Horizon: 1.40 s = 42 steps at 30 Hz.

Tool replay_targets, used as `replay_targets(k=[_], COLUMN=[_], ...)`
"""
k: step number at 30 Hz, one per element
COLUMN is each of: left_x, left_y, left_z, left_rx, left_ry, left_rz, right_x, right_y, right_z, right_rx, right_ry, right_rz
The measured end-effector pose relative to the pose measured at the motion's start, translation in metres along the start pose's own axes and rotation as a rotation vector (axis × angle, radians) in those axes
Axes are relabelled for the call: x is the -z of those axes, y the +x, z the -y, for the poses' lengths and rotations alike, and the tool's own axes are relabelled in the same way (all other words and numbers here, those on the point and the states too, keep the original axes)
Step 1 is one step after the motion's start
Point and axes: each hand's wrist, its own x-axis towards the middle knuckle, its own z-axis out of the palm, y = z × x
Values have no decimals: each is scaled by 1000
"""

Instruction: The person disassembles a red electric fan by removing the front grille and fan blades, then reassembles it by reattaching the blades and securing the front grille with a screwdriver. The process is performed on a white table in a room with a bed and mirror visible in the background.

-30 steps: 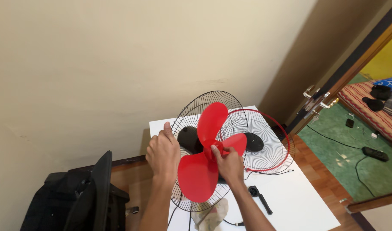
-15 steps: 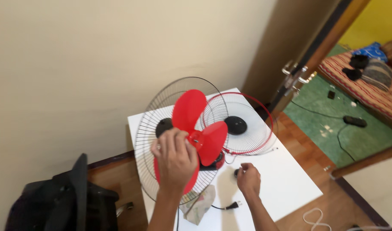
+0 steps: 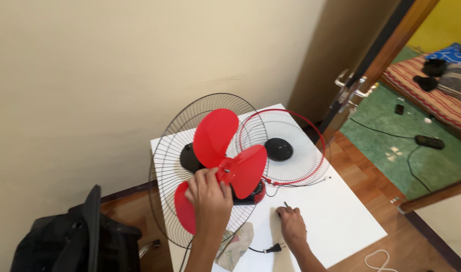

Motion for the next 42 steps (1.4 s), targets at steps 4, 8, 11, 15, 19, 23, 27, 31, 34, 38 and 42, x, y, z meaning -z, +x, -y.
replay_targets(k=[4, 8, 11, 15, 19, 23, 27, 31, 34, 38, 42], left_x=[-1, -11, -18, -24, -22, -18, -18, -22, -25, -25, -25], left_y=[5, 13, 17, 21, 24, 32, 38, 40, 41, 42, 44], left_z=[0, 0, -6, -16, -21, -19, -11, -8, -8, -7, -8], left_rx=[127, 168, 182, 342, 427, 412, 455, 460, 399, 436, 474], left_ry=[-96, -154, -149, -170, -154, -116, -29, 9, 39, 51, 36], left_rz=[33, -67, -140, -134, -122, -73, 56, 67, 47, 75, 89], right_x=[38, 94, 129, 150, 146, 143, 150, 154, 150, 144, 148], right_y=[4, 21, 29, 48, 50, 47, 39, 35, 37, 43, 52], right_z=[31, 79, 117, 148, 161, 175, 184, 191, 192, 191, 187], right_rx=[-321, -367, -224, -115, 50, 258, 202, 50, 49, -3, -54], right_ry=[219, 975, 1400, 1488, 1442, 1226, 979, 787, 999, 1024, 1113], right_rz=[-25, -170, -72, 125, 167, -190, -298, -261, -212, -169, -11])
